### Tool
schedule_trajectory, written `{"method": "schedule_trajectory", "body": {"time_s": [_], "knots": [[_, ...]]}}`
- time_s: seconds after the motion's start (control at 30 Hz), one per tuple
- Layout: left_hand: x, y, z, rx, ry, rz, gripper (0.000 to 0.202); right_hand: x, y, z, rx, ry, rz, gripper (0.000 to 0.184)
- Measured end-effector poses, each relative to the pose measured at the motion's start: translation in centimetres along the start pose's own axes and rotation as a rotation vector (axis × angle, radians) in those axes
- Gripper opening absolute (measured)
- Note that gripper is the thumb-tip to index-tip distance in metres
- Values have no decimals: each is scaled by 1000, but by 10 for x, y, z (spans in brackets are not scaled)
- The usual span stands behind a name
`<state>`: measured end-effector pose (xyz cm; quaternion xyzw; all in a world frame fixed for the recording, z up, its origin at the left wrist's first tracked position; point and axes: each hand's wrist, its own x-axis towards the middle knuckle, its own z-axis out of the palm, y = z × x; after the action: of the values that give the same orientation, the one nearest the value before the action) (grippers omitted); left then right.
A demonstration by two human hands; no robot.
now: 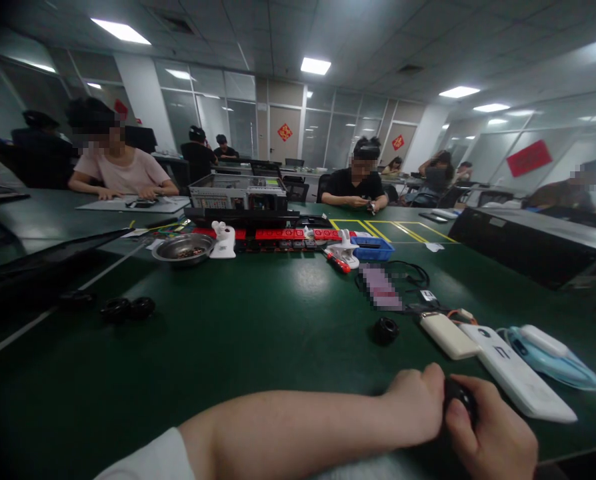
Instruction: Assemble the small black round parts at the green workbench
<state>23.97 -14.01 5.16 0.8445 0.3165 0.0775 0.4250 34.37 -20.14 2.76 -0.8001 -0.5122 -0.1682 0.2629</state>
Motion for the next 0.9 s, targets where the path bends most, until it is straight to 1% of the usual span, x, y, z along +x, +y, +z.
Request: {"method": "schedule_trajectory", "body": {"time_s": [0.07, 0.17, 0.23, 0.3, 0.37, 0.43, 0.47, 0.53, 0.57, 0.63, 0.7, 0.8, 0.9], "knots": [[-7, 0, -2, 30, 66, 74, 37, -4, -1, 2, 60, 28, 80, 24], [-10, -4, -1, 14, 225, 135, 49, -7, -11, 5, 195, 105, 269, 20], [-7, -8, -1, 67, 278, 194, 52, -7, -22, 8, 335, 146, 354, 17], [-3, -13, -3, 143, 281, 252, 53, -6, -31, 11, 425, 156, 370, 18], [2, -17, -6, 174, 292, 263, 53, -5, -36, 14, 444, 140, 376, 24], [6, -18, -9, 138, 303, 217, 54, -4, -35, 14, 401, 96, 386, 33], [8, -19, -9, 102, 287, 177, 56, -4, -33, 13, 364, 65, 372, 38], [9, -18, -9, 39, 220, 117, 62, -5, -26, 10, 264, -10, 306, 46], [9, -17, -8, 27, 189, 109, 63, -6, -21, 8, 222, -35, 274, 48], [7, -16, -7, 49, 166, 134, 63, -7, -15, 6, 174, -36, 258, 45], [3, -15, -5, 97, 196, 170, 61, -10, -14, 7, 159, -4, 294, 39], [-2, -16, -5, 148, 231, 193, 59, -15, -23, 9, 182, 48, 381, 34], [-4, -20, -4, 118, 240, 223, 60, -15, -31, 7, 296, 92, 447, 34]]}}
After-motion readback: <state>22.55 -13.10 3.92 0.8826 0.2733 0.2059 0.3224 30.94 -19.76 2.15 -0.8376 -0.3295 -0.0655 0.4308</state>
